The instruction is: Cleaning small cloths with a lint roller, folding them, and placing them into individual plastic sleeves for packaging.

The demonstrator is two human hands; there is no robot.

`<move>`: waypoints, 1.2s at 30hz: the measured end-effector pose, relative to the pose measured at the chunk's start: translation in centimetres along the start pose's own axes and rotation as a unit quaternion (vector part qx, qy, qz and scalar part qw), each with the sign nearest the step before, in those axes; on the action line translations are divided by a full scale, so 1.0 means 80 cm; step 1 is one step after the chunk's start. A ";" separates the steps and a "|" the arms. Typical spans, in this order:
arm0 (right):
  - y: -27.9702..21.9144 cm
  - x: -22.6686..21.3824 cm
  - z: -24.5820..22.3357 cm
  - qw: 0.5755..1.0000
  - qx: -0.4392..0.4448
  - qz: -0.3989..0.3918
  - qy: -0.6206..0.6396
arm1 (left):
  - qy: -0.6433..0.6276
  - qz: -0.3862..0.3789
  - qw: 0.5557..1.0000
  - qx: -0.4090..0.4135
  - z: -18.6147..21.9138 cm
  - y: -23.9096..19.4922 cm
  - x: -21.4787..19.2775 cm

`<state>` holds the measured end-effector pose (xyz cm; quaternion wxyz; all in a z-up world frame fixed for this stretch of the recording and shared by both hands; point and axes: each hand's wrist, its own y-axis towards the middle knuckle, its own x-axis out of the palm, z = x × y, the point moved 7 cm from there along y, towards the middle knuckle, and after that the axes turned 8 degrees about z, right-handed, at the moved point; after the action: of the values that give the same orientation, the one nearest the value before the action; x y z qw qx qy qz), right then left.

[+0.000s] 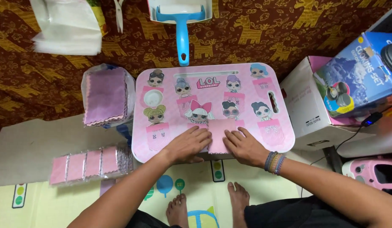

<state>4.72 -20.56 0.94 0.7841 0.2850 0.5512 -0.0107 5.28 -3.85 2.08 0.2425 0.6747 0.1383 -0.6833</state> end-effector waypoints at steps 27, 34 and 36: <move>-0.024 0.027 0.109 0.733 0.540 -0.073 0.407 | -0.427 0.148 0.763 -0.461 -0.060 0.020 0.043; -0.033 0.047 0.111 0.750 0.533 -0.056 0.388 | -0.419 0.144 0.761 -0.474 -0.057 0.024 0.029; -0.030 0.044 0.111 0.761 0.522 -0.048 0.382 | -0.412 0.147 0.763 -0.475 -0.057 0.023 0.030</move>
<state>12.91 -25.60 -1.12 0.2370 0.6040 0.7271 -0.2243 10.21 -3.38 -0.27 0.6634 0.1386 0.2309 -0.6982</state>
